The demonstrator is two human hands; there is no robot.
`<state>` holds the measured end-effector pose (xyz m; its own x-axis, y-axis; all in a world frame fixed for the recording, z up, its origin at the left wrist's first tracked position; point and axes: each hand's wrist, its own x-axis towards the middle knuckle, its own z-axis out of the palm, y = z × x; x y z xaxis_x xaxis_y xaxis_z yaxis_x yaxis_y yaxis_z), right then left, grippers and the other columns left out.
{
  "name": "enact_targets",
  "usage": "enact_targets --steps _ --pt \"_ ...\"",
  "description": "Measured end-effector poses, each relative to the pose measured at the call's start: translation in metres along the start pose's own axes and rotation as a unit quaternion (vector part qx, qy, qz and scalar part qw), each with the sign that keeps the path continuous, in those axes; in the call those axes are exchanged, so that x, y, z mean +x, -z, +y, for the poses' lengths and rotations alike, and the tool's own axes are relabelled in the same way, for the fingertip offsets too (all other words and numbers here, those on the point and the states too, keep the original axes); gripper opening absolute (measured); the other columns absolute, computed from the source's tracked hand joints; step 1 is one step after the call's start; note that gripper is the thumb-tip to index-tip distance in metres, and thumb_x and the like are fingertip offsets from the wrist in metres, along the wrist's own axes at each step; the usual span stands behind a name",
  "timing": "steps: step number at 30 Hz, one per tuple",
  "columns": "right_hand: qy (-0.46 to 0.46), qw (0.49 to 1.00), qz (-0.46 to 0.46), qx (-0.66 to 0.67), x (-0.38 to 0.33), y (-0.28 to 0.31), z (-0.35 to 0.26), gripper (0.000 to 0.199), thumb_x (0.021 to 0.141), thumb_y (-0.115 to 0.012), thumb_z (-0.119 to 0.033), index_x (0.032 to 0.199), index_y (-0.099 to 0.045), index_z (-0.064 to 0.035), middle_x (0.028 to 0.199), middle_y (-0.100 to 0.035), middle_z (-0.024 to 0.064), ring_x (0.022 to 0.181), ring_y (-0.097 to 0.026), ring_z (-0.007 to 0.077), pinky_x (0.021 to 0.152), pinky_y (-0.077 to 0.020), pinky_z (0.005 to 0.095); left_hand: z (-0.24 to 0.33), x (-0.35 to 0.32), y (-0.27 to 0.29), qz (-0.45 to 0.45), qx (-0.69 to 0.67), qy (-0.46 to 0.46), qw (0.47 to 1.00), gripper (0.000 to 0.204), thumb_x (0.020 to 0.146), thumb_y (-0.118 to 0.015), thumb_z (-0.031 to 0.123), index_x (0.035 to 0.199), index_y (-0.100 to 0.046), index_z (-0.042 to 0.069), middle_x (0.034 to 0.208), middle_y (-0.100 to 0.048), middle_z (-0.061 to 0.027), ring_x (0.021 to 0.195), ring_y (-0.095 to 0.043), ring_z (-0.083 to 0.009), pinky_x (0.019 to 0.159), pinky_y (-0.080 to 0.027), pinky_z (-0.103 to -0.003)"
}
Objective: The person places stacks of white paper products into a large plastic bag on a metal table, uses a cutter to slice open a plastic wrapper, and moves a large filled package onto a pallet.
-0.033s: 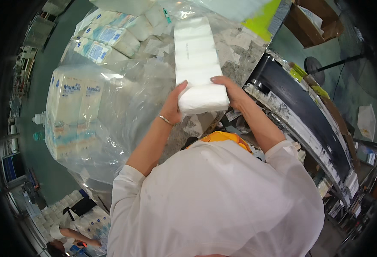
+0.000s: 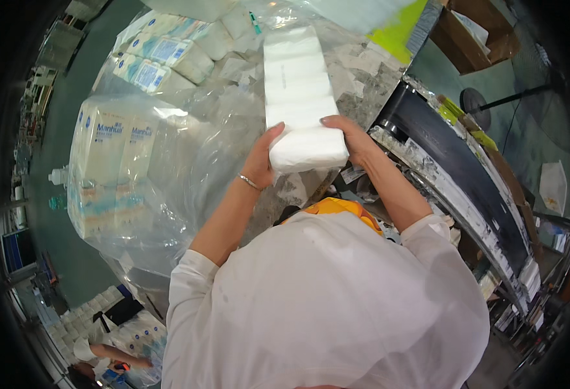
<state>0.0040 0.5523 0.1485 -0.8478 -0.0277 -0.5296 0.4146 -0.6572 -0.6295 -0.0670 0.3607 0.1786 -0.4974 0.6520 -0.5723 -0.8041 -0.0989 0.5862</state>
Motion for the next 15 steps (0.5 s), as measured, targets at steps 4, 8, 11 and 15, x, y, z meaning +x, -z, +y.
enact_targets --steps 4,8,11,15 --pt "0.105 0.991 -0.019 -0.076 -0.022 -0.014 0.013 0.079 0.062 -0.071 -0.020 0.124 -0.031 0.0061 0.111 -0.050 0.0184 0.101 -0.051 0.0239 0.086 -0.0428 0.0338 -0.011 -0.029 0.006 0.045 0.009 -0.037 0.998 0.046 0.086 -0.049 0.032 0.119 -0.042 0.001 0.112 -0.053 -0.0127 0.099 -0.055 -0.0224 0.084 -0.046 -0.036" --pt "0.169 0.969 -0.085 -0.159 -0.053 -0.018 0.019 0.089 0.058 -0.074 -0.018 0.131 -0.026 0.0015 0.121 -0.046 0.0119 0.109 -0.046 0.0192 0.093 -0.0359 0.0307 -0.007 -0.050 0.003 -0.038 -0.008 -0.088 0.995 0.048 0.085 -0.050 0.031 0.120 -0.041 0.000 0.117 -0.050 -0.0130 0.106 -0.050 -0.0247 0.089 -0.042 -0.036" --pt "0.182 0.960 -0.118 -0.178 -0.074 -0.030 0.014 0.094 0.055 -0.076 -0.016 0.133 -0.025 -0.0014 0.124 -0.044 0.0087 0.114 -0.041 0.0177 0.096 -0.0320 0.0306 0.014 -0.064 -0.016 -0.022 0.002 -0.115 0.993 0.046 0.085 -0.050 0.032 0.118 -0.043 0.000 0.114 -0.052 -0.0122 0.103 -0.052 -0.0235 0.089 -0.042 -0.036" --pt "0.162 0.939 -0.162 -0.258 -0.081 -0.031 0.014 0.100 0.052 -0.075 -0.006 0.135 -0.020 -0.0033 0.129 -0.039 0.0067 0.117 -0.037 0.0171 0.099 -0.0285 0.0324 0.033 -0.067 -0.001 -0.025 0.004 -0.207 0.978 0.042 0.086 -0.050 0.031 0.115 -0.047 0.001 0.108 -0.055 -0.0108 0.100 -0.054 -0.0207 0.086 -0.044 -0.035"
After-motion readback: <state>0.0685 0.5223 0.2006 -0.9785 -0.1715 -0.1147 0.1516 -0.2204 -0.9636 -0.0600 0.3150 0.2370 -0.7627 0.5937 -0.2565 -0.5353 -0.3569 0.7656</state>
